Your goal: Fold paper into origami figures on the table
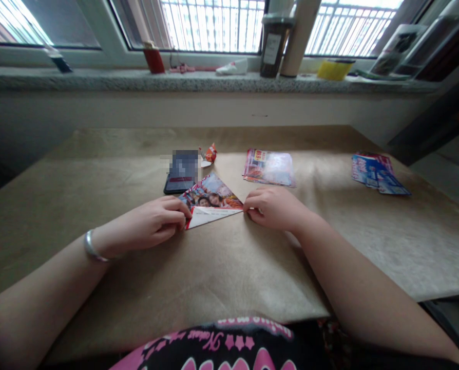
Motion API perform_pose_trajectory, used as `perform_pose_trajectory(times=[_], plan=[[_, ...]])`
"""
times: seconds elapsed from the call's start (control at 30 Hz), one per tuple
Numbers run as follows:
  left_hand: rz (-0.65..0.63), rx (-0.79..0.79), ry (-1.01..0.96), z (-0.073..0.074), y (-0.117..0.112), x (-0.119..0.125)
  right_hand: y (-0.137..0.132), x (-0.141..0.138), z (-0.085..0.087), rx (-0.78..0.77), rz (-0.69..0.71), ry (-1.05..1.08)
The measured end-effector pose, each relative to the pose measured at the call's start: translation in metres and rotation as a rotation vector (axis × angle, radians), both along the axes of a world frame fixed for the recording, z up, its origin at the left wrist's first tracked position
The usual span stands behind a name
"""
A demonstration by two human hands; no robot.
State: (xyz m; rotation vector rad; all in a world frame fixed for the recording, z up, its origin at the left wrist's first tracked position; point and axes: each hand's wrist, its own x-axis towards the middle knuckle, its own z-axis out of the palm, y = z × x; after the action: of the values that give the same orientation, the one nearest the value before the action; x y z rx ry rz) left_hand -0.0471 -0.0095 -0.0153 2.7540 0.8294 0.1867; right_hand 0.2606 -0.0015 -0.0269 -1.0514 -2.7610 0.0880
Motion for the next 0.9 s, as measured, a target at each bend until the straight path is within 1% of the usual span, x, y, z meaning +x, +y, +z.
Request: perform_pose_trajectory(times=[0.13, 0.27, 0.37, 0.57, 0.67, 0.77, 0.83, 0.9], plan=[[0.012, 0.05, 0.028, -0.001, -0.002, 0.003, 0.0, -0.002, 0.0, 0.015, 0.016, -0.008], [-0.004, 0.098, 0.014, -0.007, 0.0, 0.002, 0.0, 0.0, 0.0, 0.028, -0.02, -0.052], [0.007, 0.123, 0.008, -0.011, 0.0, 0.001, 0.0, 0.003, 0.002, 0.019, -0.038, -0.058], [0.036, 0.216, 0.042, -0.012, -0.006, 0.007, 0.001, 0.005, 0.004, -0.003, -0.041, -0.07], [0.039, 0.233, 0.031, -0.013, -0.009, 0.009, 0.001, 0.002, 0.003, 0.022, -0.108, -0.079], [0.04, 0.229, 0.0, -0.016, -0.009, 0.009, 0.001, -0.002, -0.001, 0.053, -0.21, -0.029], [0.013, 0.209, -0.023, -0.018, -0.008, 0.009, 0.001, -0.004, -0.004, 0.069, -0.273, 0.023], [-0.028, 0.181, -0.041, -0.018, -0.007, 0.01, 0.002, -0.006, -0.007, 0.075, -0.308, 0.072]])
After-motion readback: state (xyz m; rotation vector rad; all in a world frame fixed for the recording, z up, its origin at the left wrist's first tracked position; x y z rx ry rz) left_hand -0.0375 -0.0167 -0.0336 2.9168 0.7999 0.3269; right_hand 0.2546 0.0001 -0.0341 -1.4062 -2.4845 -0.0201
